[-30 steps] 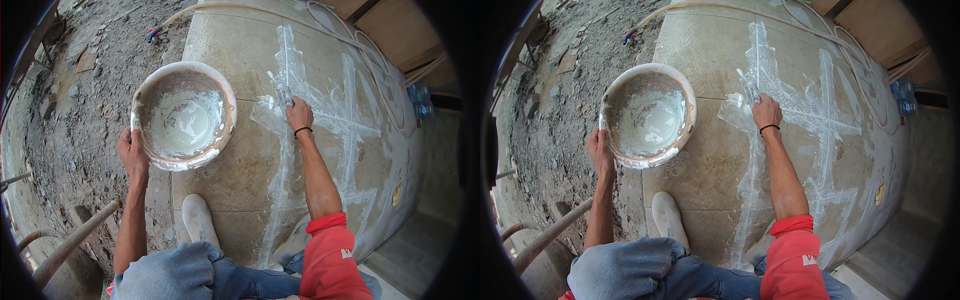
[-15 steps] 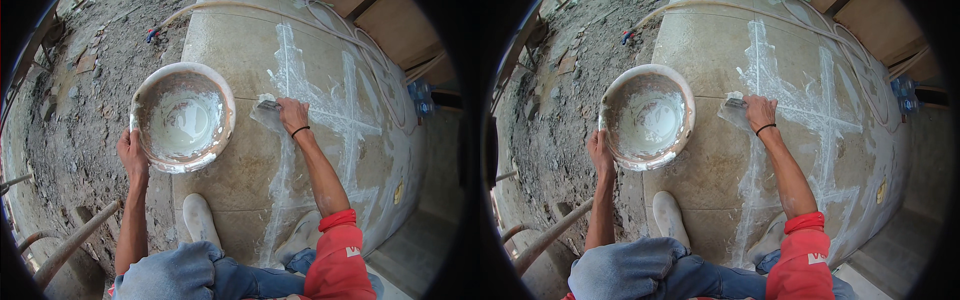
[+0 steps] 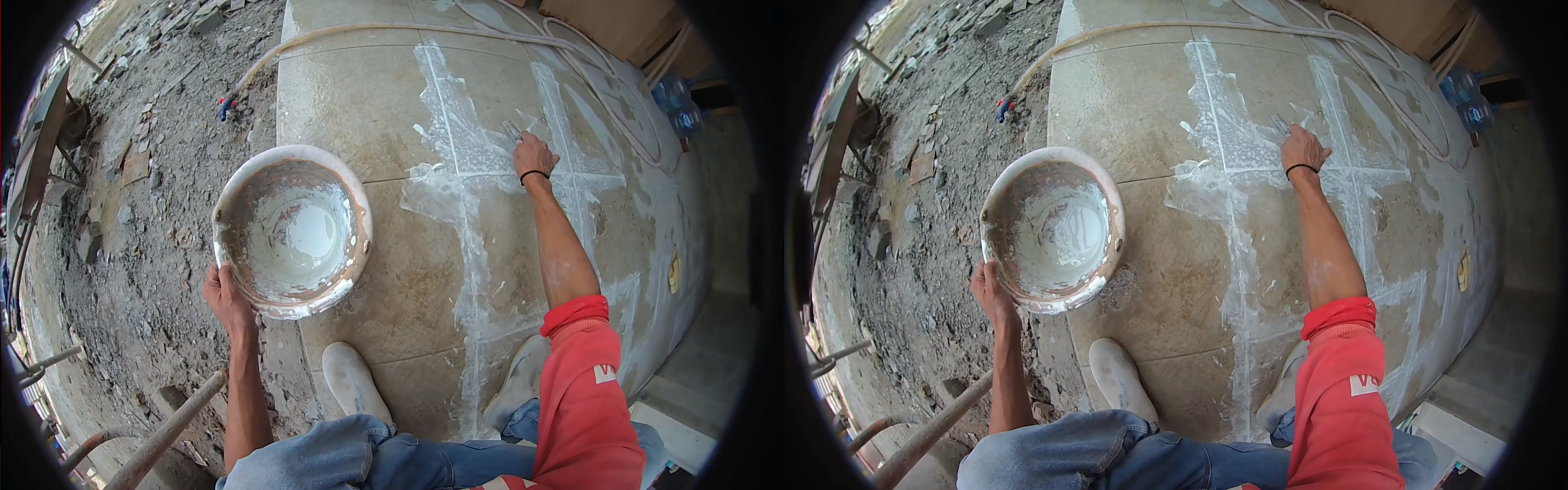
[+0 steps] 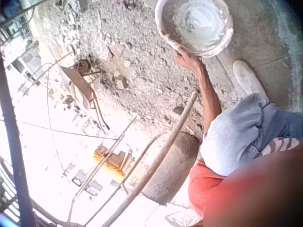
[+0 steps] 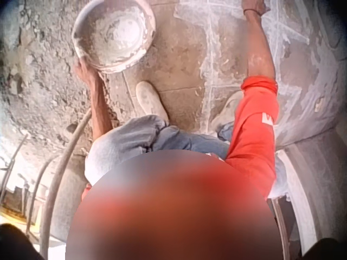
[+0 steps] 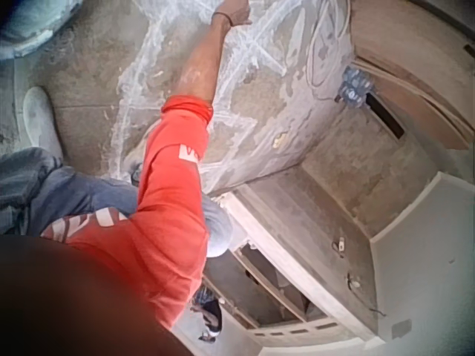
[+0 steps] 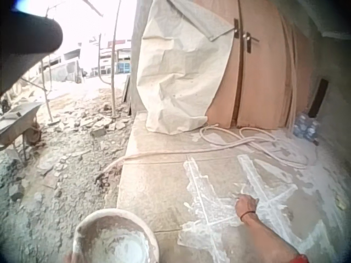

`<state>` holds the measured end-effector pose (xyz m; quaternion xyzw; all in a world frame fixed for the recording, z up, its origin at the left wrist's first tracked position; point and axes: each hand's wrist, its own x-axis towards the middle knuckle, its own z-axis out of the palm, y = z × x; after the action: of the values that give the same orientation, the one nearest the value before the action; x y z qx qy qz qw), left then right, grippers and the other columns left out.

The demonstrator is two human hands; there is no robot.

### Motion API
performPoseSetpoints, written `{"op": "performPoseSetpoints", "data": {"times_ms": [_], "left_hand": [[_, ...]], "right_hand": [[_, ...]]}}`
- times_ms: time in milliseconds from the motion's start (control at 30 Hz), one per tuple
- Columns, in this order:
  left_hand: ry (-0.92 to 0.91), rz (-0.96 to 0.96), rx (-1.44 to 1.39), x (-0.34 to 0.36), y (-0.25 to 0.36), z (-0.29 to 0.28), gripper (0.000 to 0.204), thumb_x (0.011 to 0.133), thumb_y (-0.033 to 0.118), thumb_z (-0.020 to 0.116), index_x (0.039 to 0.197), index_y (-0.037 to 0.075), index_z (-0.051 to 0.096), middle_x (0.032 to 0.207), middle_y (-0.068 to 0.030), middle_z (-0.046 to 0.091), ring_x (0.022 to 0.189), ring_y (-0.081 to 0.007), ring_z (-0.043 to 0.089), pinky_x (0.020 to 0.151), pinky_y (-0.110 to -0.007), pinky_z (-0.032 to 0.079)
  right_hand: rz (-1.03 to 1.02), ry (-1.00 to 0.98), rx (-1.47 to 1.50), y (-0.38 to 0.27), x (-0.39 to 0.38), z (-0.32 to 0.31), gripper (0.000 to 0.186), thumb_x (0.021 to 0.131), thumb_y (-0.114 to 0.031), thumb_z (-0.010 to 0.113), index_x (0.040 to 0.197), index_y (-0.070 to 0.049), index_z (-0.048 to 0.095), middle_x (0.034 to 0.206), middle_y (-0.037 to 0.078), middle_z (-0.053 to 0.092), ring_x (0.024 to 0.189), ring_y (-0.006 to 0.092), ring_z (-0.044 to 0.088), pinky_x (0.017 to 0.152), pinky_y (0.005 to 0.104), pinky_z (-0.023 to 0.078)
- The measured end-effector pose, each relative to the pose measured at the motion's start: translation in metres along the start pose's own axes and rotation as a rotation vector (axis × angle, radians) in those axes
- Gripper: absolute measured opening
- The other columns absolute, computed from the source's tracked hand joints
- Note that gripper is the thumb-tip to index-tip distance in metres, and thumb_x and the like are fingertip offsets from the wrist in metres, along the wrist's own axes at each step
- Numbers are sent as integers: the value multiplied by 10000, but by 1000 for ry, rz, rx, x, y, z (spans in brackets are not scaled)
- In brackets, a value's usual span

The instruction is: Filling the gaps between laid floor tiles with white grout mix using a putty knife spatula.

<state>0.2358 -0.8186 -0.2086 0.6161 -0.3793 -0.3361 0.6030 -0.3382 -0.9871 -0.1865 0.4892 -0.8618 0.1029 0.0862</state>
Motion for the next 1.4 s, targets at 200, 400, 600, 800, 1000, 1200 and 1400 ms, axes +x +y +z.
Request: {"op": "performPoseSetpoints", "data": {"times_ms": [200,400,600,800,1000,1200,1400], "left_hand": [[-15,-2,-31,3,-8,-18,255,1068,178,515,1059,-16,680,863,-17,674,709,-67,556,654,-251,452],[-12,1,-1,6,-4,-21,249,1073,188,504,988,7,653,834,-11,657,694,-75,544,638,-255,437],[18,11,1,13,-3,-6,250,1058,193,503,976,-1,638,849,1,624,744,-81,514,687,-275,429],[-46,54,66,19,0,-21,253,1066,197,506,1001,1,652,881,-9,632,767,-91,532,691,-278,436],[-33,40,49,18,-22,-30,234,1064,192,519,1008,14,660,872,0,623,761,-77,531,685,-262,430],[18,40,76,20,2,-27,238,1064,189,519,994,3,649,838,18,590,729,-68,490,650,-265,400],[31,81,89,16,12,-15,248,1062,194,529,1009,-9,660,815,19,598,716,-62,487,645,-256,404]], "right_hand": [[392,-52,-129,150,44,20,354,1023,-324,540,1325,-204,680,1313,169,698,1249,398,640,1078,581,438],[331,-76,-2,154,3,34,350,993,-234,509,1289,-217,695,1233,224,715,1199,441,659,1028,569,498],[-162,-56,127,18,-71,29,194,967,-203,557,1079,-92,670,1003,189,743,1000,447,691,872,596,484],[82,-99,292,42,-84,6,230,1004,-240,577,1128,-62,653,1071,226,731,1061,454,675,912,573,502],[825,-114,764,315,-45,66,290,981,-336,648,1170,-120,686,915,44,720,776,227,684,630,454,482],[750,-244,747,272,-40,98,235,999,-328,643,1080,-123,726,841,7,676,746,189,613,610,431,442],[297,-207,489,142,-34,99,374,946,-328,644,1193,-55,714,1173,244,716,1144,441,665,950,485,518]]}}
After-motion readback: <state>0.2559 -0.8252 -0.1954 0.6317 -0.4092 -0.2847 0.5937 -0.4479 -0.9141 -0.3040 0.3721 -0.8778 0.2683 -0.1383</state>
